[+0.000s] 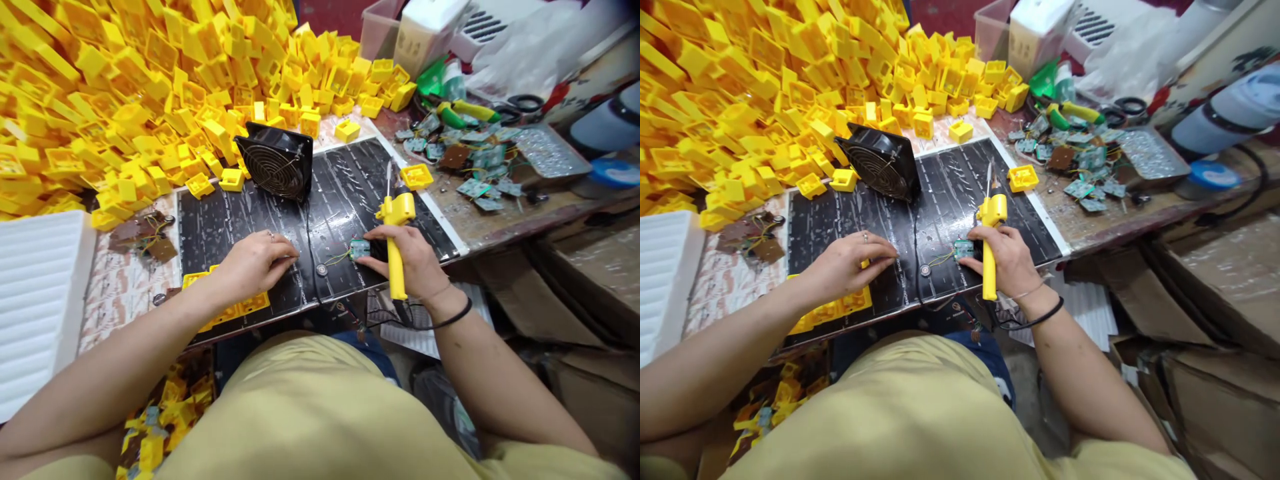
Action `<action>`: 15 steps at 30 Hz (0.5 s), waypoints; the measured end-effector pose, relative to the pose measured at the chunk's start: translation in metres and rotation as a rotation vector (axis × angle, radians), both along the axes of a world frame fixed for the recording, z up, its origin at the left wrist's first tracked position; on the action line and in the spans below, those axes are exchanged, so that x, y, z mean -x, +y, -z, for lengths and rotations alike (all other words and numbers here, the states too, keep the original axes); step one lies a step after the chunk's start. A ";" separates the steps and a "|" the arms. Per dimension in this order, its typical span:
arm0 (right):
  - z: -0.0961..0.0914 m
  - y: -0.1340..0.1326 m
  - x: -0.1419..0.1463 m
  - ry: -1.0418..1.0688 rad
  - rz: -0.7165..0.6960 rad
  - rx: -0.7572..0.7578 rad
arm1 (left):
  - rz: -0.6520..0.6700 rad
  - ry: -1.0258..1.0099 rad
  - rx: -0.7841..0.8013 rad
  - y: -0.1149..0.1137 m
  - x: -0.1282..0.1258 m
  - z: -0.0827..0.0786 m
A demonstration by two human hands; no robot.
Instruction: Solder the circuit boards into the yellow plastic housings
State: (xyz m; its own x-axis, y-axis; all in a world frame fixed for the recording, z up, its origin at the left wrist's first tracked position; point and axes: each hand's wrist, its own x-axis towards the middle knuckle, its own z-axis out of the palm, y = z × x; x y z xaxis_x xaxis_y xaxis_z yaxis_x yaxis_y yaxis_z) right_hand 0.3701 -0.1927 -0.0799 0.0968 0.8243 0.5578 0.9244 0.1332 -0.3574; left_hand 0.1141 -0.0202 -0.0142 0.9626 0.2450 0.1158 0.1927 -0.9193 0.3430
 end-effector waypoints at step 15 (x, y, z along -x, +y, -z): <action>-0.022 -0.035 0.062 0.038 0.100 -0.272 | -0.037 -0.259 0.080 -0.053 -0.016 0.016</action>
State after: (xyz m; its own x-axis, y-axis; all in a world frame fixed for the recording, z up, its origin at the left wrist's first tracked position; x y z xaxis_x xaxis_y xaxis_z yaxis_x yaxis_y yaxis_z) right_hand 0.3081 -0.2276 -0.0581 0.1953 0.6301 0.7515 0.9242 0.1381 -0.3560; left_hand 0.1300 -0.0730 -0.0305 0.8936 0.2981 0.3356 0.1226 -0.8813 0.4563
